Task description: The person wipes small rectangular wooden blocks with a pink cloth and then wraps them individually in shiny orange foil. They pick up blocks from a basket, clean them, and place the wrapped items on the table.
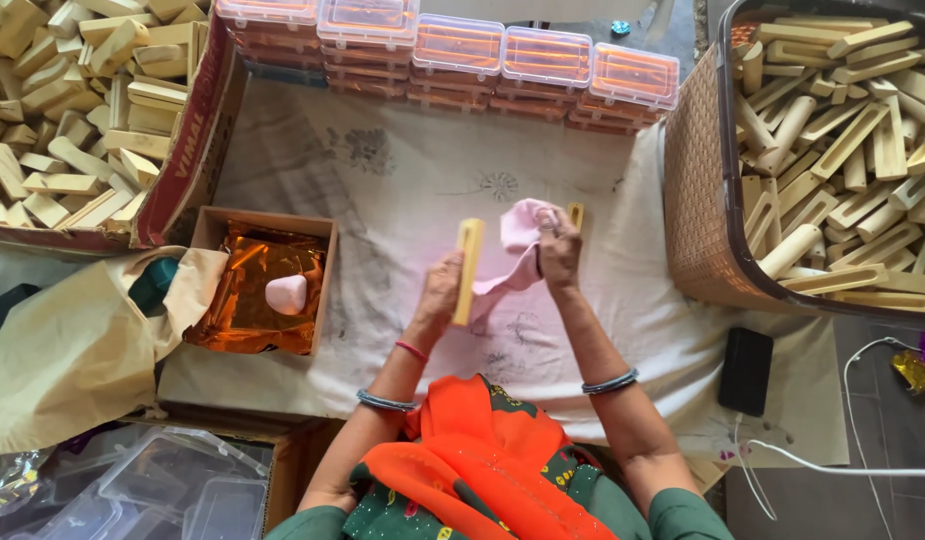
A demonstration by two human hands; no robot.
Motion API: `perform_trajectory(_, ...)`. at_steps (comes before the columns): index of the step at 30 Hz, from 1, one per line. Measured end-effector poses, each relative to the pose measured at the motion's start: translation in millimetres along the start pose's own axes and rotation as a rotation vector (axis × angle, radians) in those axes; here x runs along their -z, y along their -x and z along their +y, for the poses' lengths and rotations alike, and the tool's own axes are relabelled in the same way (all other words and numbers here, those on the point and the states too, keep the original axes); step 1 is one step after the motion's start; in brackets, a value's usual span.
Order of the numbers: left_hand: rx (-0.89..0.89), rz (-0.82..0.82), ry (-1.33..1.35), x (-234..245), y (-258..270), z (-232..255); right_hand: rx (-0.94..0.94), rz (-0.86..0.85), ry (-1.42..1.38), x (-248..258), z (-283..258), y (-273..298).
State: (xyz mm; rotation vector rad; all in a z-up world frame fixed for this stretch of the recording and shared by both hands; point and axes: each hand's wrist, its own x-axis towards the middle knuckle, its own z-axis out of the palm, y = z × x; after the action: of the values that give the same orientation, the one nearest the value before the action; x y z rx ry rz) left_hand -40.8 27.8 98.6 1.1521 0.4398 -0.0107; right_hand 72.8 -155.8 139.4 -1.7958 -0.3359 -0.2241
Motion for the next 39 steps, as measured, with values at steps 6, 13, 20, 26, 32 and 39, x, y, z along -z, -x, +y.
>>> perform_trajectory(6, -0.105, 0.116, 0.156, 58, -6, 6, -0.225, -0.036, -0.34, 43, -3, 21)
perform_trajectory(13, 0.04, 0.089, 0.098, 59, -12, -36, -0.221, 0.014, 0.013, 74, 64, 36)
perform_trajectory(20, 0.317, -0.202, -0.013, 36, -29, -91, -0.082, -0.238, 0.375, 74, 48, 20)
perform_trajectory(26, -0.087, 0.076, -0.758, 32, -35, -103, 0.093, -0.696, 0.819, 62, 53, 26)
perform_trajectory(32, -0.134, -0.066, -1.124, 26, -34, -74, -0.122, -0.76, 0.959, 63, 55, 20)
perform_trajectory(39, 0.154, -0.128, -0.615, 51, -29, -50, -0.538, -0.143, 0.005, 133, 98, 28)
